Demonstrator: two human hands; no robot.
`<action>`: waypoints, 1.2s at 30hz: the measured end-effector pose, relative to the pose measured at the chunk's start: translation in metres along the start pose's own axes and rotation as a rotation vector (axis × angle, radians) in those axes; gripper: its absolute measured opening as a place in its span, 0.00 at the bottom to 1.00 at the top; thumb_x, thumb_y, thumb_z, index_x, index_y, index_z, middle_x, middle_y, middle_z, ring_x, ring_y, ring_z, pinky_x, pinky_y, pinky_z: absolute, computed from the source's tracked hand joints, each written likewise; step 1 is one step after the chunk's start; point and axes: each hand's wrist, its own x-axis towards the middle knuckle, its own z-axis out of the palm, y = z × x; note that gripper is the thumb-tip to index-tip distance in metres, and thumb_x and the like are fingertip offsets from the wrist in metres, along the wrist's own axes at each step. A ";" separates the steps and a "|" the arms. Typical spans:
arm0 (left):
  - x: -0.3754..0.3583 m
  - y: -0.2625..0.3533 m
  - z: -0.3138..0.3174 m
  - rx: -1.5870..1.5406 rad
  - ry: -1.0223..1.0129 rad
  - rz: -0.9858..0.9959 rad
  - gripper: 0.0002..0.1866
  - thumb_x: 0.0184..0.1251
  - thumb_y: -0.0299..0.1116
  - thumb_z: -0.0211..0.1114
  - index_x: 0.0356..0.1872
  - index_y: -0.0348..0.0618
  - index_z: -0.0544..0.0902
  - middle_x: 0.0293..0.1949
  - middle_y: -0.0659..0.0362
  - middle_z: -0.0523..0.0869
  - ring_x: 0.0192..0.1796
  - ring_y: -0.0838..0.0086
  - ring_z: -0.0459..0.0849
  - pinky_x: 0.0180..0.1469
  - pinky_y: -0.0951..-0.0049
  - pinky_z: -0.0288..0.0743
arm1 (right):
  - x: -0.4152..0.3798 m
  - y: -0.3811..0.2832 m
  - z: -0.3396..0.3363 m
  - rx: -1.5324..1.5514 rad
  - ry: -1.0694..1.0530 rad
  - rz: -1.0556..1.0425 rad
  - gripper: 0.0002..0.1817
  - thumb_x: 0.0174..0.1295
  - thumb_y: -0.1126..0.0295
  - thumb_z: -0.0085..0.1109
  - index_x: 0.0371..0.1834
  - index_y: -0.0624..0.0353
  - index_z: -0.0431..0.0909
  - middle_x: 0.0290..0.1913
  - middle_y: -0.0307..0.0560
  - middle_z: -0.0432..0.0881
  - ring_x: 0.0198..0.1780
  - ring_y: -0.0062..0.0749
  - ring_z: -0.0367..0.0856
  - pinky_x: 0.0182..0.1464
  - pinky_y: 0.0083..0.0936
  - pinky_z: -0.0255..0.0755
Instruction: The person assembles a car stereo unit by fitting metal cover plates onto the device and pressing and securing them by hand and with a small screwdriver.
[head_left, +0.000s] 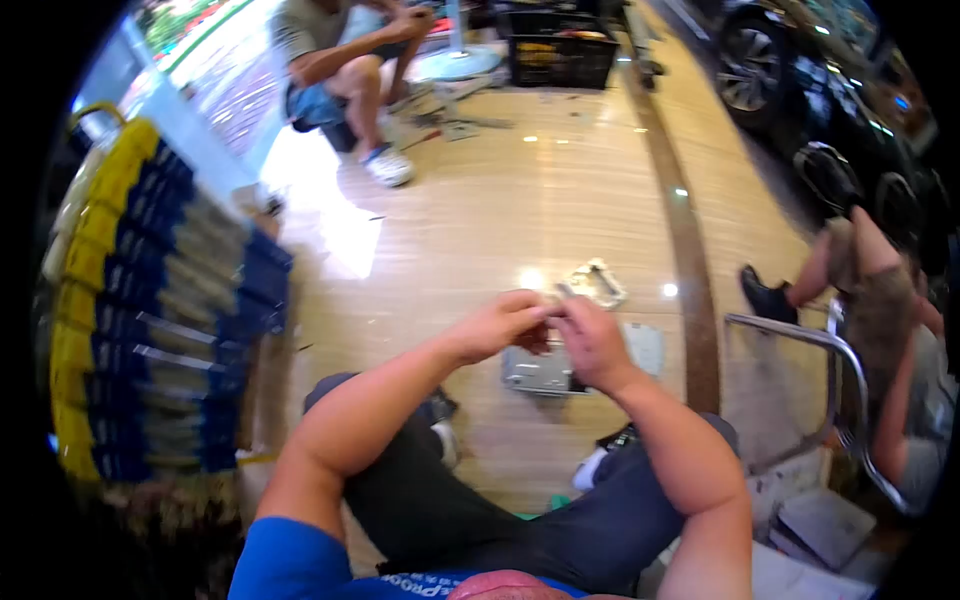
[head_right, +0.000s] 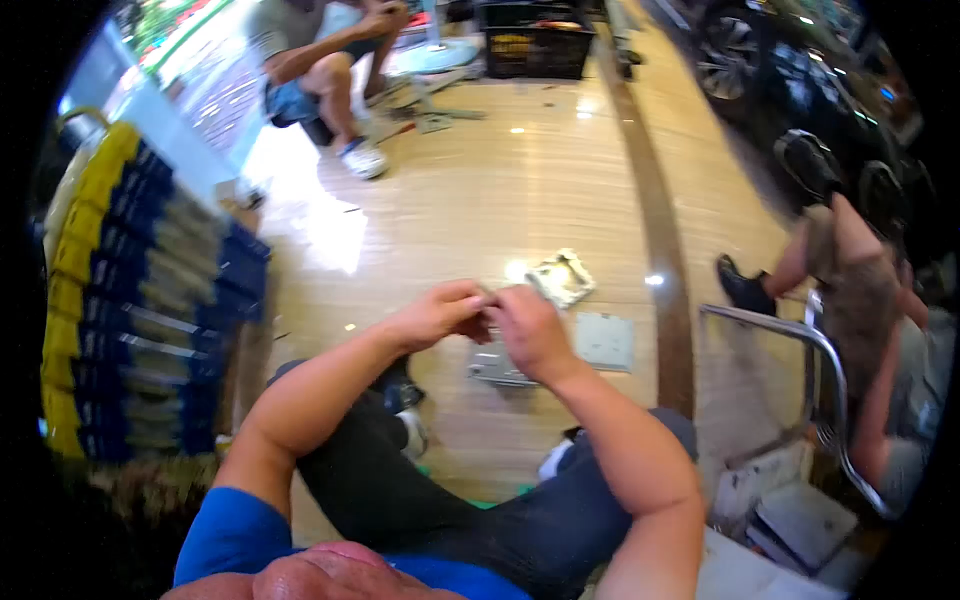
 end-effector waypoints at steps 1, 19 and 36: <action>0.002 -0.003 -0.001 0.014 0.034 -0.011 0.16 0.79 0.43 0.55 0.50 0.40 0.78 0.40 0.55 0.84 0.42 0.68 0.87 0.49 0.63 0.84 | 0.000 -0.001 0.001 0.038 -0.005 0.025 0.06 0.67 0.71 0.57 0.43 0.60 0.79 0.38 0.54 0.81 0.40 0.50 0.82 0.42 0.39 0.76; 0.012 -0.012 -0.026 0.529 0.295 0.113 0.14 0.79 0.40 0.53 0.39 0.39 0.79 0.34 0.54 0.86 0.38 0.67 0.87 0.42 0.65 0.81 | 0.005 0.013 0.020 0.019 0.045 0.205 0.06 0.67 0.70 0.57 0.39 0.63 0.76 0.36 0.57 0.81 0.39 0.53 0.81 0.41 0.39 0.75; -0.033 -0.123 0.022 1.612 -0.595 -0.584 0.26 0.58 0.24 0.65 0.61 0.43 0.81 0.80 0.41 0.48 0.66 0.49 0.78 0.57 0.54 0.79 | -0.044 0.101 0.118 -0.286 -0.545 0.470 0.09 0.66 0.67 0.58 0.40 0.61 0.80 0.42 0.58 0.84 0.47 0.55 0.82 0.51 0.44 0.75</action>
